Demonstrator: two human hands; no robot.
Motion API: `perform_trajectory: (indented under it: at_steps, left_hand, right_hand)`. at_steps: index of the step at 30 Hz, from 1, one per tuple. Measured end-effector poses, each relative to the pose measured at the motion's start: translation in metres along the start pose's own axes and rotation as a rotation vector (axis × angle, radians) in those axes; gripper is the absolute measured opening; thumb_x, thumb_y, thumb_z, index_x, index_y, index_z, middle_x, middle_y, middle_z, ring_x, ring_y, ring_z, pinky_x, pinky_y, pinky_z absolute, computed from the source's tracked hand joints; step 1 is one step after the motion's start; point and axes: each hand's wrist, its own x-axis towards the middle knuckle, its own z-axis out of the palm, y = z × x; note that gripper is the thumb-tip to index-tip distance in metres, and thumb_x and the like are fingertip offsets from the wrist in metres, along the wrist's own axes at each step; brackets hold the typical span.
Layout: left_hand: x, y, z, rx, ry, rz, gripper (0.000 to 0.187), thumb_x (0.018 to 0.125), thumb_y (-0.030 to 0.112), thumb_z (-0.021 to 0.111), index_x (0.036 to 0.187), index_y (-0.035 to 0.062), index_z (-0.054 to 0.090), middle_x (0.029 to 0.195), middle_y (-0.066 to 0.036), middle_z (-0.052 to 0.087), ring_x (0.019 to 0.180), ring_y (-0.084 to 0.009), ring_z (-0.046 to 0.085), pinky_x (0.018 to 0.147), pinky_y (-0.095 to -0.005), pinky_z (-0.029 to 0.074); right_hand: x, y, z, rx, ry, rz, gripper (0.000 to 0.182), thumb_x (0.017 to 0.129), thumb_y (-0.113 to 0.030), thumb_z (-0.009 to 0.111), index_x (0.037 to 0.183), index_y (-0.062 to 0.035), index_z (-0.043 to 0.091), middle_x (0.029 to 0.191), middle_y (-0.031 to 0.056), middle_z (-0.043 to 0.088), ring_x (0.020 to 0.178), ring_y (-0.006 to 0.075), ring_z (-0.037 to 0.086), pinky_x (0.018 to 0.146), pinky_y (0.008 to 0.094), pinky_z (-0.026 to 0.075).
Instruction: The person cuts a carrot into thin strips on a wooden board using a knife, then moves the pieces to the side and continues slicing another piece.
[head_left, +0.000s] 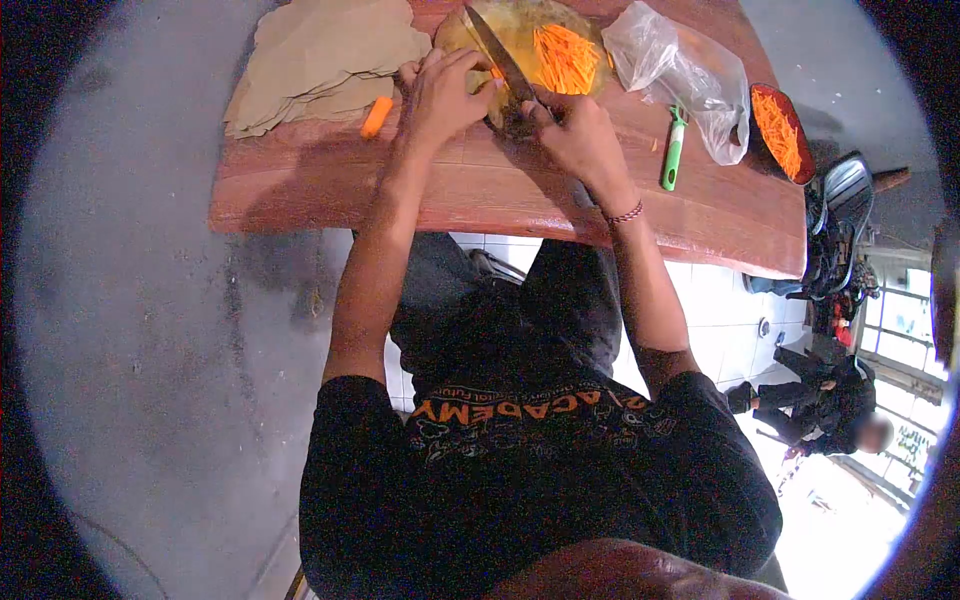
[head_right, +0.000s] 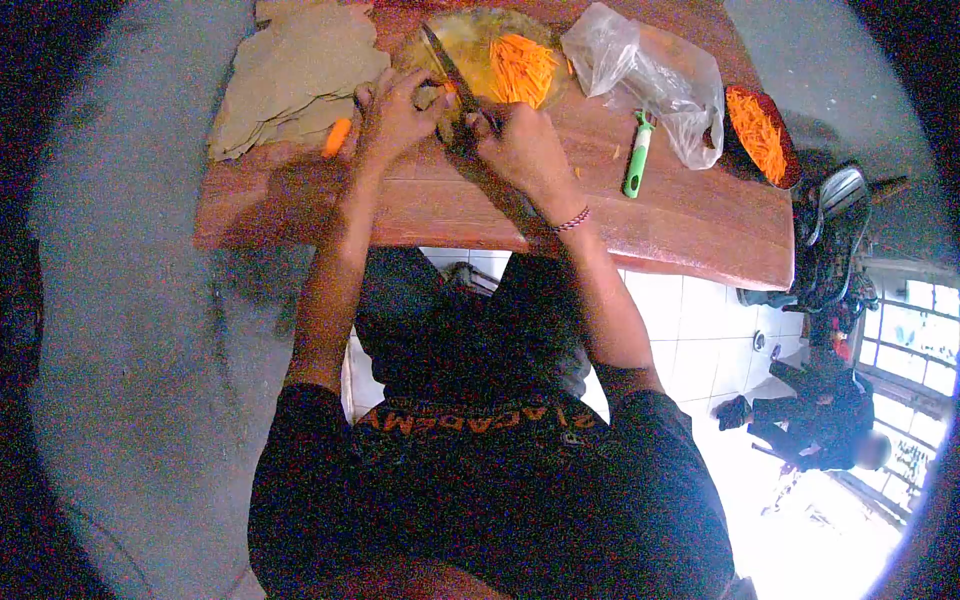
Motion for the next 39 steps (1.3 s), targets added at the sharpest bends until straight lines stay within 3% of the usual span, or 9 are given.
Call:
perform_trajectory:
  at_steps: [4, 9, 12, 16, 22, 31, 34, 36, 39]
  left_hand:
    - [0.002, -0.004, 0.001, 0.007, -0.042, 0.004, 0.028, 0.077, 0.033, 0.073, 0.096, 0.0132, 0.066, 0.105, -0.002, 0.068, 0.099, -0.0236, 0.058, 0.086, -0.0434, 0.032]
    - [0.003, -0.001, -0.003, 0.012, -0.073, 0.002, 0.027, 0.078, 0.039, 0.072, 0.099, 0.0219, 0.069, 0.096, -0.003, 0.067, 0.098, -0.0258, 0.059, 0.085, -0.0461, 0.035]
    - [0.003, 0.002, -0.004, -0.004, -0.058, -0.004, 0.025, 0.077, 0.034, 0.073, 0.092, 0.0153, 0.066, 0.100, 0.000, 0.067, 0.096, -0.0218, 0.057, 0.084, -0.0426, 0.031]
    - [0.001, 0.003, -0.003, -0.005, -0.038, -0.004, 0.024, 0.077, 0.034, 0.073, 0.092, 0.0164, 0.067, 0.099, 0.000, 0.067, 0.095, -0.0221, 0.058, 0.084, -0.0432, 0.031]
    - [0.002, -0.005, 0.005, 0.034, 0.056, 0.037, 0.025, 0.076, 0.034, 0.073, 0.092, 0.0155, 0.067, 0.097, 0.001, 0.067, 0.094, -0.0239, 0.059, 0.084, -0.0450, 0.031]
    - [-0.001, -0.007, 0.003, -0.017, 0.002, 0.014, 0.027, 0.075, 0.033, 0.073, 0.094, 0.0145, 0.067, 0.097, -0.001, 0.067, 0.094, -0.0246, 0.059, 0.084, -0.0450, 0.031]
    - [0.001, -0.007, 0.002, -0.013, -0.047, -0.009, 0.029, 0.078, 0.042, 0.071, 0.099, 0.0216, 0.069, 0.102, -0.004, 0.068, 0.103, -0.0263, 0.058, 0.088, -0.0462, 0.032]
    - [0.001, -0.003, -0.001, -0.038, -0.023, -0.006, 0.028, 0.076, 0.034, 0.073, 0.094, 0.0147, 0.067, 0.101, 0.000, 0.067, 0.098, -0.0235, 0.058, 0.085, -0.0449, 0.030]
    - [0.003, -0.001, -0.001, 0.014, -0.065, -0.041, 0.028, 0.076, 0.034, 0.073, 0.095, 0.0147, 0.067, 0.102, 0.000, 0.068, 0.099, -0.0233, 0.057, 0.086, -0.0437, 0.030]
  right_hand:
    - [0.000, 0.002, 0.004, 0.018, -0.001, 0.024, 0.027, 0.092, -0.029, 0.055, 0.108, -0.0119, 0.068, 0.082, 0.0260, 0.065, 0.082, 0.0451, 0.064, 0.073, 0.0518, 0.052]
    - [-0.005, -0.004, 0.003, 0.015, 0.010, 0.057, 0.027, 0.092, -0.029, 0.055, 0.109, -0.0123, 0.068, 0.082, 0.0256, 0.066, 0.082, 0.0451, 0.064, 0.073, 0.0519, 0.052]
    - [-0.004, -0.007, 0.004, -0.027, 0.015, 0.032, 0.027, 0.091, -0.028, 0.056, 0.109, -0.0115, 0.067, 0.081, 0.0255, 0.066, 0.081, 0.0449, 0.065, 0.072, 0.0522, 0.053]
    - [0.001, -0.005, 0.008, -0.105, 0.021, -0.091, 0.029, 0.090, -0.028, 0.056, 0.104, -0.0053, 0.067, 0.080, 0.0264, 0.066, 0.079, 0.0451, 0.065, 0.072, 0.0524, 0.053]
    - [0.023, 0.006, 0.015, -0.079, 0.044, -0.058, 0.031, 0.090, -0.030, 0.057, 0.095, -0.0012, 0.068, 0.079, 0.0270, 0.066, 0.079, 0.0453, 0.065, 0.074, 0.0516, 0.054]
    - [0.021, 0.007, 0.008, 0.006, 0.085, -0.097, 0.032, 0.093, -0.032, 0.054, 0.106, -0.0067, 0.069, 0.078, 0.0291, 0.063, 0.076, 0.0447, 0.065, 0.069, 0.0509, 0.052]
    - [0.013, 0.001, 0.006, 0.015, 0.025, -0.011, 0.029, 0.093, -0.031, 0.056, 0.108, -0.0090, 0.068, 0.078, 0.0259, 0.063, 0.079, 0.0449, 0.063, 0.067, 0.0462, 0.050]
    - [0.012, 0.003, 0.010, -0.012, 0.022, 0.003, 0.029, 0.093, -0.031, 0.056, 0.108, -0.0096, 0.068, 0.077, 0.0258, 0.063, 0.079, 0.0449, 0.063, 0.067, 0.0467, 0.050]
    - [0.010, 0.001, 0.012, -0.036, 0.021, 0.006, 0.028, 0.093, -0.031, 0.056, 0.109, -0.0106, 0.068, 0.078, 0.0260, 0.063, 0.080, 0.0449, 0.063, 0.068, 0.0478, 0.050]
